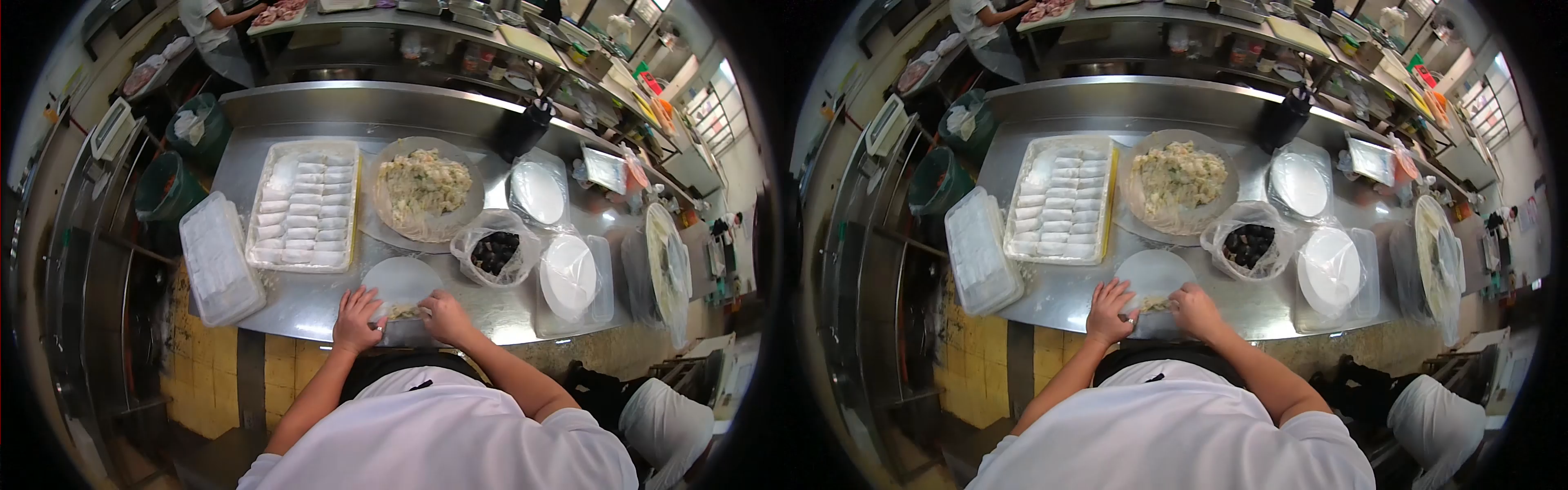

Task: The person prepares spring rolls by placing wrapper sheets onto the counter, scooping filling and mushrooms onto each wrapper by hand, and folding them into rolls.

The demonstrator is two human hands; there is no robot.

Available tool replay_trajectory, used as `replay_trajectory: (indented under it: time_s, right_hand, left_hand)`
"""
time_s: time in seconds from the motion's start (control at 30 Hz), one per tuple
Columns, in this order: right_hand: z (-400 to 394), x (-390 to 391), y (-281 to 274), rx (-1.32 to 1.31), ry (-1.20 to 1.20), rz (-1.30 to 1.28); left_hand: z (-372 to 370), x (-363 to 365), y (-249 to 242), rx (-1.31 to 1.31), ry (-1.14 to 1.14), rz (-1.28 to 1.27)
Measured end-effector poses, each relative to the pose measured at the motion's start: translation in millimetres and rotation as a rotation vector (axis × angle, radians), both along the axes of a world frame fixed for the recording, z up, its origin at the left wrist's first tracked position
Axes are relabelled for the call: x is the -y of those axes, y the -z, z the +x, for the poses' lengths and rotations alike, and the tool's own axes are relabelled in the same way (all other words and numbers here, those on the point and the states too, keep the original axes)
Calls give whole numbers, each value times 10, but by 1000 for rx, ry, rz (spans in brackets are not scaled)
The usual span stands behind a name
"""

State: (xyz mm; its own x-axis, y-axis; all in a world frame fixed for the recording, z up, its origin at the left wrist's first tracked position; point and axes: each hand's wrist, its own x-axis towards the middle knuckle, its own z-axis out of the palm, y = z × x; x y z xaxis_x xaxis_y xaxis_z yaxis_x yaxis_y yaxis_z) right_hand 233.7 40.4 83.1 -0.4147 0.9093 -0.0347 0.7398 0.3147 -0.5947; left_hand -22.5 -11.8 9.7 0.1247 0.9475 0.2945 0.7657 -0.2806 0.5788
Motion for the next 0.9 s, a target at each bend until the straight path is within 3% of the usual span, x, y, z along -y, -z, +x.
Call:
replay_trajectory:
  time_s: [0.23, 0.4, 0.5, 0.9]
  right_hand:
    - [603, -464, -697, -168, 330, 186]
    - [1310, -1014, -533, -58, 526, 14]
    - [1448, -1250, -468, -66, 572, -114]
    - [1248, -1771, -450, 188, 491, -83]
  left_hand:
    - [1, -2, -2, -24, -3, 9]
    - [9, -1, -18, -33, -1, 13]
    - [7, -1, -3, -45, -3, 11]
    - [11, 1, 5, -41, -4, 28]
